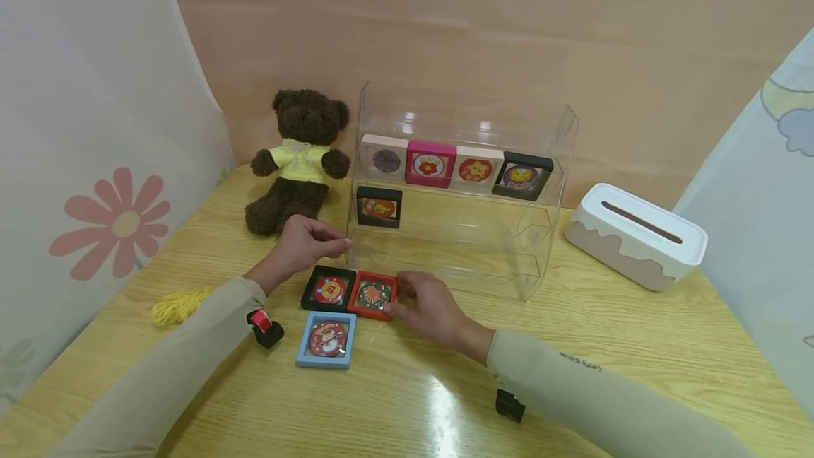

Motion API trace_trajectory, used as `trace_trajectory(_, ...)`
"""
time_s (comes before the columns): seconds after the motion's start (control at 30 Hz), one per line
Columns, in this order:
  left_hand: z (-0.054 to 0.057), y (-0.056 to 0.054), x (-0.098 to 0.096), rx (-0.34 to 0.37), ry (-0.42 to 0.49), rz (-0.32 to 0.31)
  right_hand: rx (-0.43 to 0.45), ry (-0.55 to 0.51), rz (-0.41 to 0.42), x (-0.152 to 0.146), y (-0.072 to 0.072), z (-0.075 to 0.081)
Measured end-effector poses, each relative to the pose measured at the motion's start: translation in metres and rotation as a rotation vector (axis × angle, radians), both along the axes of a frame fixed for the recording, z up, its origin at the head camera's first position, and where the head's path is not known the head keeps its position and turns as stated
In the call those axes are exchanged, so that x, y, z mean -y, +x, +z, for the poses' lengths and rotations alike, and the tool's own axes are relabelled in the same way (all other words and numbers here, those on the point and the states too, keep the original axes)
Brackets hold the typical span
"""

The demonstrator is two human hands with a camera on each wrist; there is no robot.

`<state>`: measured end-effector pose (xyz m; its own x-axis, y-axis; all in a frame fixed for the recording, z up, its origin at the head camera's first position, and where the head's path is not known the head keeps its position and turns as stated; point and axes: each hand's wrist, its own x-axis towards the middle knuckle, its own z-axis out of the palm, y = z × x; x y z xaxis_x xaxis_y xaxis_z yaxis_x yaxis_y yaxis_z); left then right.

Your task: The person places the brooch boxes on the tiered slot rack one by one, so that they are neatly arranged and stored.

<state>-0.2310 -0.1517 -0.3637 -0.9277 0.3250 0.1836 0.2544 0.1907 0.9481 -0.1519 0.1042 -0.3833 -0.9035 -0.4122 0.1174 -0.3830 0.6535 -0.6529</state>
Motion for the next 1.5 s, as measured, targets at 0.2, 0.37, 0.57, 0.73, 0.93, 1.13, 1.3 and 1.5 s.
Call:
trace_trajectory(0.2, -0.001, -0.001, 0.001, 0.012, -0.031, 0.011, 0.021, -0.002, 0.04, -0.002, 0.0, 0.0)
trace_trajectory(0.37, -0.001, 0.0, 0.001, 0.024, -0.041, 0.009, -0.001, -0.02, 0.069, -0.004, 0.001, -0.002)
trace_trajectory(0.57, 0.0, 0.001, 0.0, 0.025, -0.014, 0.001, -0.036, -0.059, 0.065, -0.007, 0.004, -0.003)
trace_trajectory(0.73, 0.0, 0.001, 0.001, 0.028, -0.024, 0.0, -0.085, -0.069, 0.057, -0.009, 0.006, 0.0)
trace_trajectory(0.93, 0.0, 0.001, 0.002, 0.034, -0.001, -0.015, -0.159, -0.091, 0.064, -0.013, 0.007, 0.004)
trace_trajectory(1.13, -0.002, -0.001, 0.001, 0.041, 0.017, -0.019, -0.256, -0.151, 0.143, -0.018, 0.003, 0.009)
trace_trajectory(1.3, 0.0, -0.001, 0.001, 0.043, -0.017, -0.013, -0.278, -0.203, 0.162, -0.023, 0.003, 0.013)
trace_trajectory(1.5, 0.002, 0.0, 0.001, 0.047, -0.013, -0.025, -0.296, -0.232, 0.173, -0.025, 0.001, 0.015)
